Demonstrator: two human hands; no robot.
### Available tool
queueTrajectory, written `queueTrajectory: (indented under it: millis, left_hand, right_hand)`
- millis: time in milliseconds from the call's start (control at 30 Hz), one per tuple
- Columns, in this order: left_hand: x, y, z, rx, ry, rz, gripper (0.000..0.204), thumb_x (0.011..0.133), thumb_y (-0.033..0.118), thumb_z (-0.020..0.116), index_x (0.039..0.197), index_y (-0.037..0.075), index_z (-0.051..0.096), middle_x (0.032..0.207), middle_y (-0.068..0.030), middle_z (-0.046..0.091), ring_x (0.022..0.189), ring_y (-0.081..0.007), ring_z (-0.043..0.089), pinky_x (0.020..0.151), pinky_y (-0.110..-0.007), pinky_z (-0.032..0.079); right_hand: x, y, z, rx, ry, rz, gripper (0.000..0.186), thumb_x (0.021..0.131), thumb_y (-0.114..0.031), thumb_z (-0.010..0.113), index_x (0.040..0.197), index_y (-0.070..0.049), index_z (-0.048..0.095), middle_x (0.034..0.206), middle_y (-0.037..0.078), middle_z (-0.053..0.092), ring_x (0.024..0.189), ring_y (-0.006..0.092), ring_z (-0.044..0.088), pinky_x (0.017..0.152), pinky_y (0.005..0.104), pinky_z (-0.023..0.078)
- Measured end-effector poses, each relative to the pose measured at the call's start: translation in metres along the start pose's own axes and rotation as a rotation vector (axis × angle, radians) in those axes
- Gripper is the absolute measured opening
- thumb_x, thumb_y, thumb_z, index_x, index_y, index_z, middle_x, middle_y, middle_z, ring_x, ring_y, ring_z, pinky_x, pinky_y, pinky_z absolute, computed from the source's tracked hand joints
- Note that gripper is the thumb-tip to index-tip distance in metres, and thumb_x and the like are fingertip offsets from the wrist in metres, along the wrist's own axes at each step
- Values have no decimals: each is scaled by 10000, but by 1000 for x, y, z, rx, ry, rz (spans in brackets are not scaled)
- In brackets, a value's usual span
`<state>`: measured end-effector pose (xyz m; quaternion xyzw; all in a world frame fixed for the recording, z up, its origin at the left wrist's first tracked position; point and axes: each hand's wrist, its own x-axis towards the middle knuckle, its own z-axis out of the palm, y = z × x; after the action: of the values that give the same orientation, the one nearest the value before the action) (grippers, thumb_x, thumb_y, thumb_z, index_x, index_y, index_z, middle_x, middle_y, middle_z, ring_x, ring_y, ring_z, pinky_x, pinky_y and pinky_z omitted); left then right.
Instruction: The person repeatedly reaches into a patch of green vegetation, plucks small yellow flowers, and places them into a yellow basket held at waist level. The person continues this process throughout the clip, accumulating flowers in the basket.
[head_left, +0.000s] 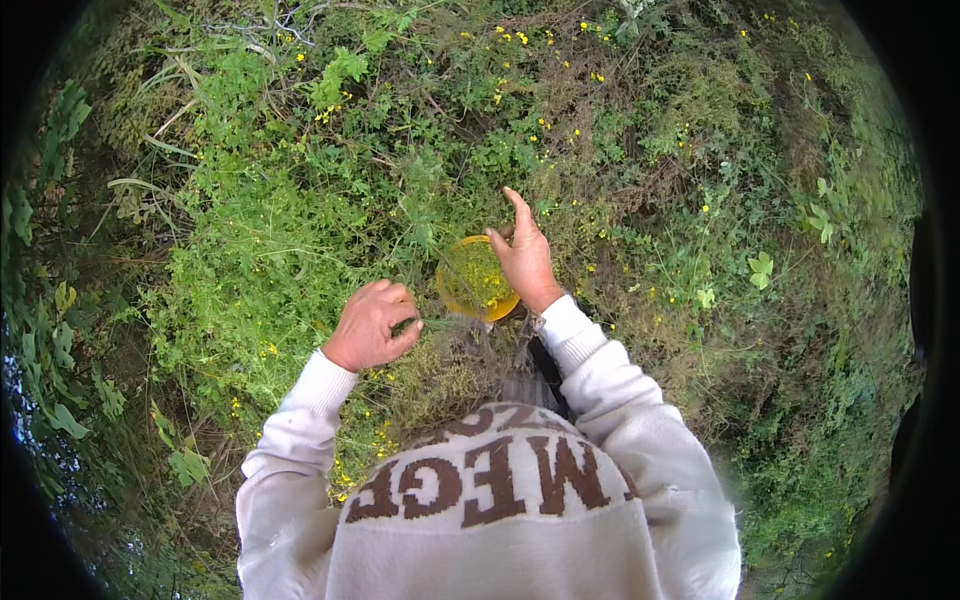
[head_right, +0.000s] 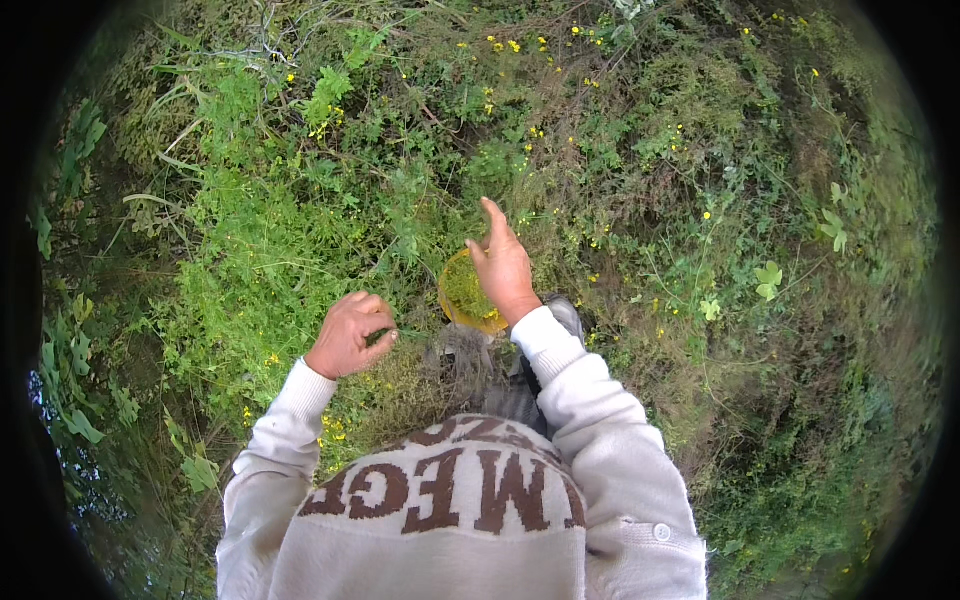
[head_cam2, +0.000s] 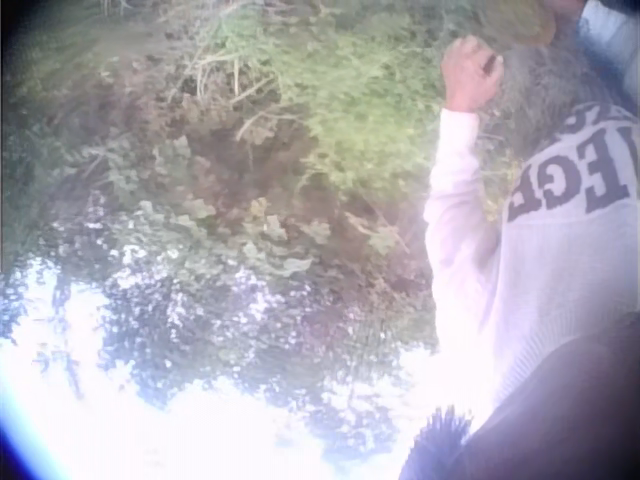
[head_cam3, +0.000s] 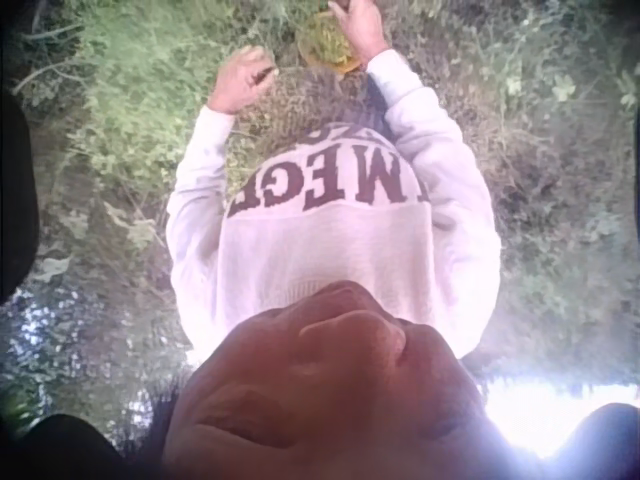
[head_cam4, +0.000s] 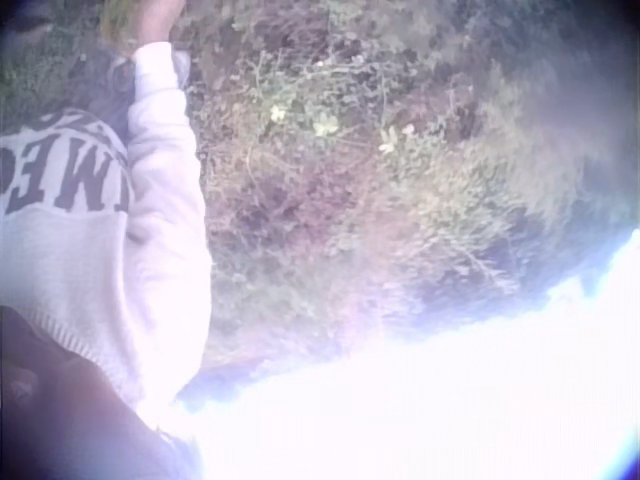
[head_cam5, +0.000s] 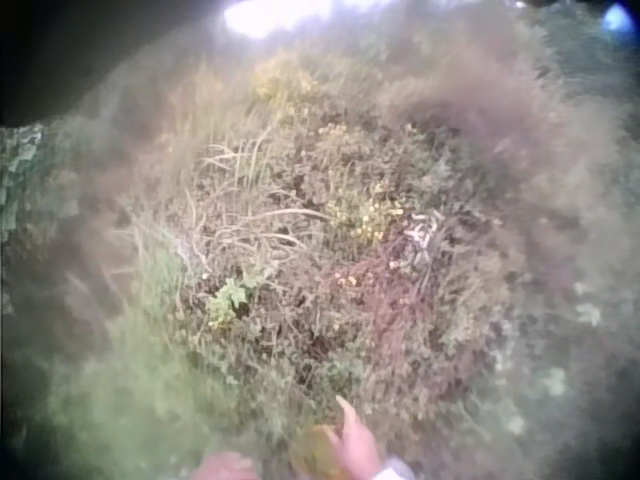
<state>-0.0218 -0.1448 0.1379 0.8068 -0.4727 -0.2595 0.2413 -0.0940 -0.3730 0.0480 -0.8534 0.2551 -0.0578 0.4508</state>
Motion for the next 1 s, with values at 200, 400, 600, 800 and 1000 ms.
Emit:
queueTrajectory:
  millis: [200, 400, 600, 800, 1000]
  left_hand:
    - [22, 19, -19, 166, 48, 195, 161, 682, 197, 626, 641, 42, 610, 975, -55, 570, 1030, -234, 490, 924, -396, 375]
    - [92, 10, 8, -131, -591, 15, 422, 911, 385, 420, 825, 16, 605, 662, -128, 531, 671, -248, 617, 828, -413, 490]
    - [177, -13, 85, -820, -577, -672, 405, 969, 252, 320, 1270, -19, 340, 1058, -171, 525, 707, -194, 605, 625, -289, 544]
    - [246, -41, 170, -1778, -136, -912, 449, 940, 301, 413, 1309, 52, 354, 1310, -189, 418, 1142, -275, 455, 991, -408, 356]
    - [227, -74, 186, -2109, 37, -784, 186, 879, 270, 534, 962, 111, 587, 843, -22, 614, 700, -193, 540, 656, -335, 445]
  right_hand:
    - [1, 16, -23, 16, 197, -97, 174, 847, -168, 603, 878, -3, 560, 674, 111, 575, 521, 194, 563, 500, 313, 456]
    - [-18, 36, -97, 574, 243, 281, 232, 896, -248, 564, 824, -28, 549, 590, -27, 489, 451, 28, 429, 406, 195, 354]
    - [-45, 37, -106, 527, 171, 283, 211, 906, -206, 547, 783, -34, 540, 569, -42, 470, 447, 23, 404, 396, 195, 331]
    - [-65, 20, -72, 375, 40, 235, 173, 874, -153, 578, 782, -9, 550, 565, 14, 498, 451, 64, 455, 423, 232, 377]
    - [-72, 7, -70, 438, -232, 223, 218, 856, -160, 598, 1009, -9, 564, 711, 94, 612, 516, 114, 553, 493, 257, 443]
